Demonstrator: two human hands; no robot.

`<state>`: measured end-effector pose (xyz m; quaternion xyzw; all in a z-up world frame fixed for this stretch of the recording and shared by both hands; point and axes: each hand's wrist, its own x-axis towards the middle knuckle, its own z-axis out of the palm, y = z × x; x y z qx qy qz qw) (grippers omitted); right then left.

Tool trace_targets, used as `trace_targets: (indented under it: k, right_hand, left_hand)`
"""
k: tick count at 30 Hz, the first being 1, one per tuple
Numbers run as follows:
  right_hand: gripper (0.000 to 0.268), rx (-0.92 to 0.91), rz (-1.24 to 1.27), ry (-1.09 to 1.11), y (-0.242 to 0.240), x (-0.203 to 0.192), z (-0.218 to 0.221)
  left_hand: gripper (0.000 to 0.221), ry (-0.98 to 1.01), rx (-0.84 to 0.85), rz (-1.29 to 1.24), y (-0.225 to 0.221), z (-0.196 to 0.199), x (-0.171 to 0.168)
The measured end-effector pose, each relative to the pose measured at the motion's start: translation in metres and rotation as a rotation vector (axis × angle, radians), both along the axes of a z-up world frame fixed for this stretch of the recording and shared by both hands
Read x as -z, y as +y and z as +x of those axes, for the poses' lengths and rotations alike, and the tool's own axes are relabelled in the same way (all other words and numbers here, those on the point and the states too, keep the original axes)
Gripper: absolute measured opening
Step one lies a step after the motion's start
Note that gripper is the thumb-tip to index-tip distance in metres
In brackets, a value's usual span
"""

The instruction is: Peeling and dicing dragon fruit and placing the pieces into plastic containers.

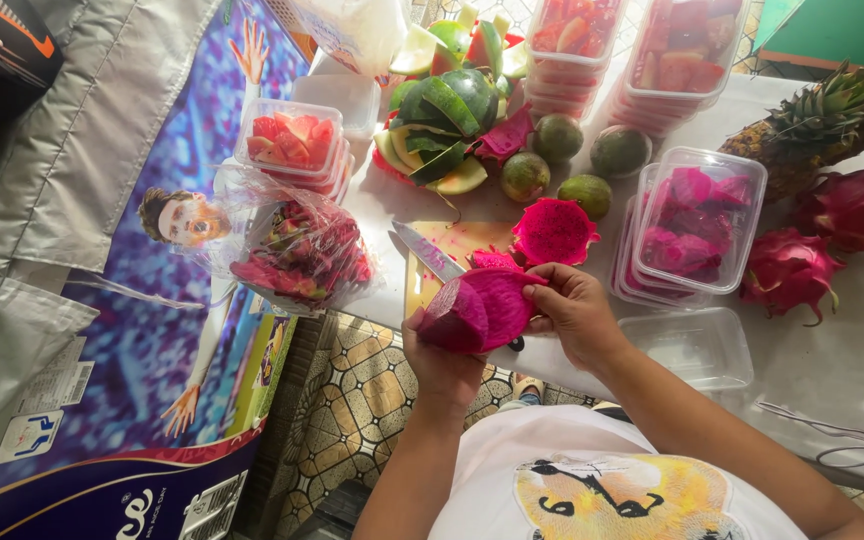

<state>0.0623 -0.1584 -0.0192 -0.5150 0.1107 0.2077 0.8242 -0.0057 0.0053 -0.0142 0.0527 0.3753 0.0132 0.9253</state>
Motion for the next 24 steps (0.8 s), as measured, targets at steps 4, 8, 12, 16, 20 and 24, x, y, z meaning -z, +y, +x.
trace_targets:
  k: [4, 8, 12, 16, 20, 24]
  right_hand:
    - [0.019, -0.051, 0.032, 0.040, 0.004, 0.010, 0.004]
    - [0.023, -0.161, 0.062, 0.086, 0.014, 0.021, 0.003]
    - [0.037, -0.383, 0.057, 0.095, 0.017, 0.014, 0.004]
    - [0.036, -0.577, -0.599, -0.369, 0.021, 0.122, -0.008]
    - [0.045, -0.896, -1.379, -0.875, 0.035, 0.157, -0.032]
    - [0.055, -0.648, -1.786, -1.246, 0.049, 0.198, -0.039]
  left_hand:
    - [0.056, 0.028, -0.046, 0.004, 0.008, -0.006, 0.008]
    - [0.056, -0.002, -0.041, -0.012, 0.015, -0.016, -0.011]
    - [0.058, 0.005, -0.057, 0.050, 0.039, -0.033, -0.023]
    - [0.051, -0.139, -0.139, 0.202, 0.073, -0.063, -0.013]
    - [0.061, -0.163, -0.227, 0.348, 0.086, -0.086, 0.000]
    - [0.077, -0.105, -0.291, 0.366, 0.084, -0.102, 0.008]
